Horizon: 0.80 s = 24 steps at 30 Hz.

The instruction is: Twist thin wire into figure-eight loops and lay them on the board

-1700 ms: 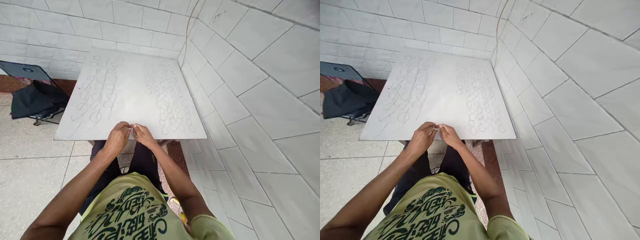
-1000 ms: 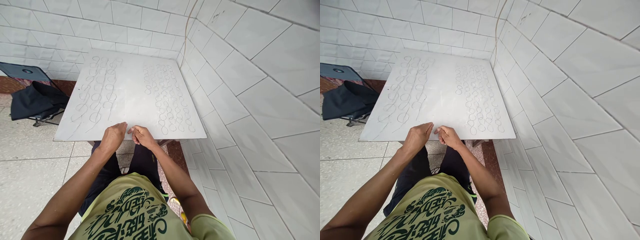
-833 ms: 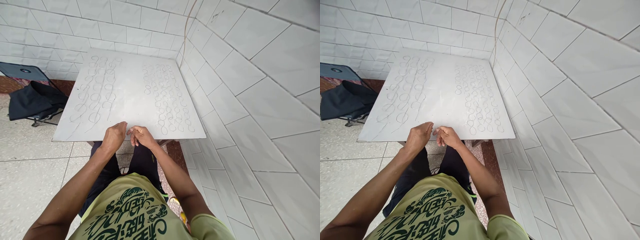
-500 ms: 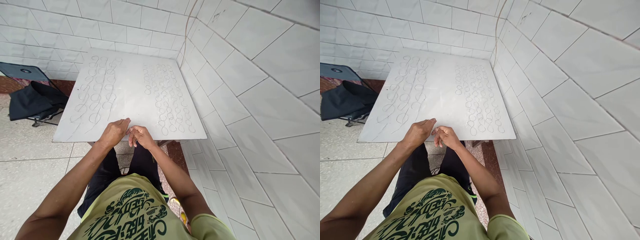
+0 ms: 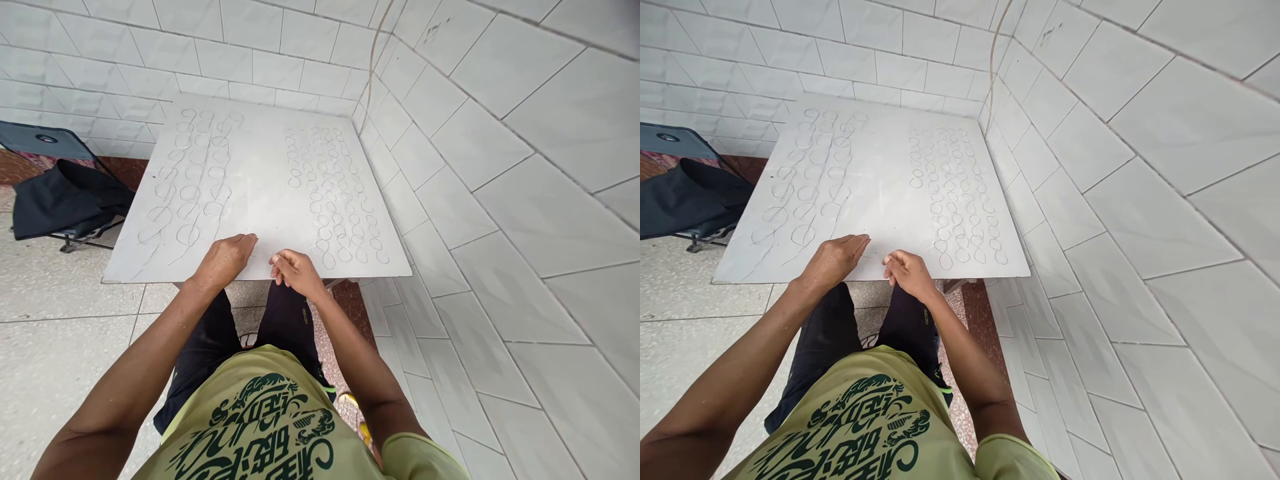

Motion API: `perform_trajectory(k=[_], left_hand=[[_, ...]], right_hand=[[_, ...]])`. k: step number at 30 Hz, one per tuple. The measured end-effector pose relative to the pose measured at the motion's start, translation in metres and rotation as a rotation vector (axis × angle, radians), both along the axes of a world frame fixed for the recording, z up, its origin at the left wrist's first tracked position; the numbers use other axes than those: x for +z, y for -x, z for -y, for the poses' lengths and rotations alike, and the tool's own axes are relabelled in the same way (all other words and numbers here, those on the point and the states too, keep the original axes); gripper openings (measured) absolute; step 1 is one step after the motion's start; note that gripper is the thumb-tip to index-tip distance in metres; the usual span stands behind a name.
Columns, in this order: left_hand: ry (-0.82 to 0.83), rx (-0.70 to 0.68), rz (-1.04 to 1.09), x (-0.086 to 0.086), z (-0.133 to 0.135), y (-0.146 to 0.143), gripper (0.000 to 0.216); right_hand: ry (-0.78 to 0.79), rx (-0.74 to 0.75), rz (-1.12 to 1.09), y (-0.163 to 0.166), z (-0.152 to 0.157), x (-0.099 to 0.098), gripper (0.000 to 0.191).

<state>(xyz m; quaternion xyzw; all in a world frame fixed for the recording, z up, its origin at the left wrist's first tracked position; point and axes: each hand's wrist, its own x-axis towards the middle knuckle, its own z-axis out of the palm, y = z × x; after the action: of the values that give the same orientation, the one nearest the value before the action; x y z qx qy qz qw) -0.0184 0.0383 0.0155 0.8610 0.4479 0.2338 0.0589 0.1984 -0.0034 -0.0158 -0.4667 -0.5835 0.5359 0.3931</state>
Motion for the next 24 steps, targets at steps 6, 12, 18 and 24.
perform_trajectory(k=[6,12,18,24], left_hand=[[0.096,0.043,0.13,0.005,-0.004,-0.007,0.032],[0.412,0.176,0.55,0.004,0.006,-0.011,0.043],[0.639,0.178,0.856,-0.003,0.011,-0.02,0.034],[0.71,0.175,0.903,0.005,-0.001,-0.028,0.036]], right_hand=[[-0.045,-0.026,0.088,0.002,0.008,0.004,0.037],[0.023,-0.18,0.059,0.006,0.005,0.001,0.038],[-0.015,-0.212,0.12,0.011,0.004,0.001,0.038],[-0.199,-0.159,0.38,0.002,0.006,0.01,0.043]])
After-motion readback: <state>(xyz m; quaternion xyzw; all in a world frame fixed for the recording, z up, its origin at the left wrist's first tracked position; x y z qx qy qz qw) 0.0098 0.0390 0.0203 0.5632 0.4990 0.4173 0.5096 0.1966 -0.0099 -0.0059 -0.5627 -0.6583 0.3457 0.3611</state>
